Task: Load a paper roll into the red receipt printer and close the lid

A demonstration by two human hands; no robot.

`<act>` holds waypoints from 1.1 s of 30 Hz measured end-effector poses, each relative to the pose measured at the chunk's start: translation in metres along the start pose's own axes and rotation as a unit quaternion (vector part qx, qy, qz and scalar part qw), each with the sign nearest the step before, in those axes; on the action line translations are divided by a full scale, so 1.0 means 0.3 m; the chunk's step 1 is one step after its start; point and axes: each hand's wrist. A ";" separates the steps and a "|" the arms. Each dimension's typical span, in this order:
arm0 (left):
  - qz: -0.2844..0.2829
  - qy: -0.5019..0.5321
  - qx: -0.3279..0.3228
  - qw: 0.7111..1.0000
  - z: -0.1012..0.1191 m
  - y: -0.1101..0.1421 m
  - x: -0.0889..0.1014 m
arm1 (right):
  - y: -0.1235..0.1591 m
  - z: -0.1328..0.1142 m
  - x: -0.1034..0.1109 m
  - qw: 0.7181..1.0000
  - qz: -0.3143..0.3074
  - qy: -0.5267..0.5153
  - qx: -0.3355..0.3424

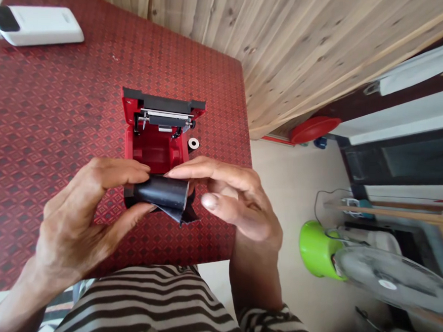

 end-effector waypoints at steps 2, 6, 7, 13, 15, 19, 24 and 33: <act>-0.022 0.014 -0.054 0.998 0.015 -0.015 0.001 | -0.007 -0.010 0.011 1.000 -0.007 0.016 -0.026; -0.021 0.000 -0.083 0.996 0.033 -0.023 -0.009 | -0.024 -0.027 0.012 0.994 -0.006 0.087 -0.061; -0.018 0.005 -0.074 0.997 0.033 -0.020 -0.012 | -0.027 -0.031 0.011 0.994 -0.011 0.097 -0.054; -0.026 0.029 -0.043 0.998 0.032 -0.006 -0.012 | -0.025 -0.045 -0.003 0.993 0.005 0.112 -0.037; -0.028 0.000 -0.067 0.997 0.039 -0.018 -0.009 | -0.023 -0.051 -0.012 0.991 0.014 0.129 -0.041; -0.031 -0.008 -0.079 0.996 0.051 -0.039 0.000 | -0.014 -0.060 -0.013 0.989 0.035 0.138 -0.043; -0.032 0.195 0.104 0.975 0.079 -0.026 0.006 | -0.010 -0.070 0.015 1.000 0.005 -0.006 -0.015; -0.044 0.259 0.162 0.951 0.106 -0.032 -0.012 | -0.044 -0.027 -0.005 0.994 0.037 0.071 0.076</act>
Point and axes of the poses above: each hand's wrist, its own y-axis away from the middle knuckle, its own x-axis out of the back of the hand, z = x × y
